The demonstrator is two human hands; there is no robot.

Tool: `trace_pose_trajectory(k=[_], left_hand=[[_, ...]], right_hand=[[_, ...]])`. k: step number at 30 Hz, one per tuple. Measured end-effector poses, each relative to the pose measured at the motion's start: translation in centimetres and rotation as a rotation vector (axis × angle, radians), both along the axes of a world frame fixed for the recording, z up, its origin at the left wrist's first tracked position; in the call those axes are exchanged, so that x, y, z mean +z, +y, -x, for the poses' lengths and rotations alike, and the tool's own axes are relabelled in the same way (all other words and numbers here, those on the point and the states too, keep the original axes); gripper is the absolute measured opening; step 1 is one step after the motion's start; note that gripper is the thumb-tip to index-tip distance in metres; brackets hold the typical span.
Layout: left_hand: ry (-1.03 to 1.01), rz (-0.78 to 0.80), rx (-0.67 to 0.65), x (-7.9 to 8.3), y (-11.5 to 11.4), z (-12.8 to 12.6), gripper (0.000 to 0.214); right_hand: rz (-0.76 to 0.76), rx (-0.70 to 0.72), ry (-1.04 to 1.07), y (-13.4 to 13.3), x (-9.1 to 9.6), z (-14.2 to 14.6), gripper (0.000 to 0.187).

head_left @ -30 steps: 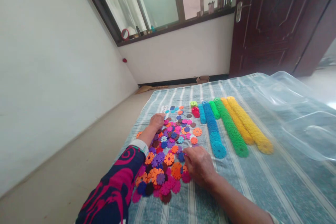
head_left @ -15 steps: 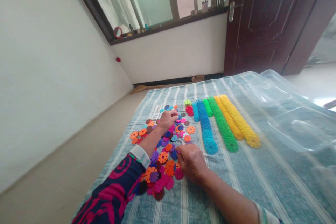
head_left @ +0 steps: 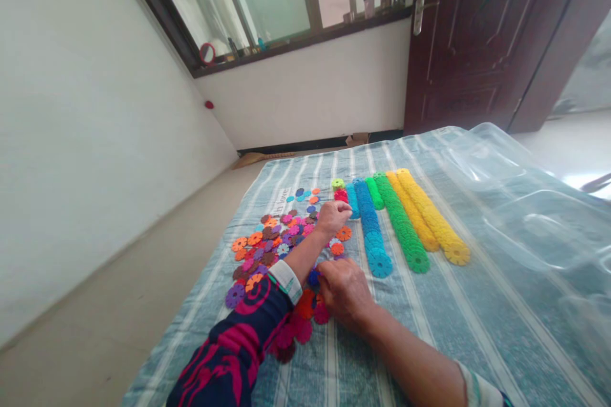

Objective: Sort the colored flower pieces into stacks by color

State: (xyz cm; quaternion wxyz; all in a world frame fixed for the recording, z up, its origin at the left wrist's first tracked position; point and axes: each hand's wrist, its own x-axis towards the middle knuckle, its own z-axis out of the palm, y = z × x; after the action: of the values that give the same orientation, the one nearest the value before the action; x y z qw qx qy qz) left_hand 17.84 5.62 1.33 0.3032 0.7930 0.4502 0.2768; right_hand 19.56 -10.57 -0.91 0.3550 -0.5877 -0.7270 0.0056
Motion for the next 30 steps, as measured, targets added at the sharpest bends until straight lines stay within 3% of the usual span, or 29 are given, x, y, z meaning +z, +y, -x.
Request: trace_pose_trajectory(k=[9, 22, 30], left_hand=[[0.074, -0.081, -0.008, -0.1, 0.1, -0.6, 0.015], [0.145, -0.179, -0.016, -0.4, -0.1, 0.5, 0.014], [0.132, -0.151, 0.015, -0.1, -0.1, 0.6, 0.010]], right_hand=[[-0.022, 0.006, 0.016, 0.0, -0.1, -0.1, 0.008], [-0.012, 0.010, 0.008, 0.0, 0.0, -0.1, 0.008], [-0.021, 0.014, 0.013, 0.0, -0.2, -0.1, 0.008]])
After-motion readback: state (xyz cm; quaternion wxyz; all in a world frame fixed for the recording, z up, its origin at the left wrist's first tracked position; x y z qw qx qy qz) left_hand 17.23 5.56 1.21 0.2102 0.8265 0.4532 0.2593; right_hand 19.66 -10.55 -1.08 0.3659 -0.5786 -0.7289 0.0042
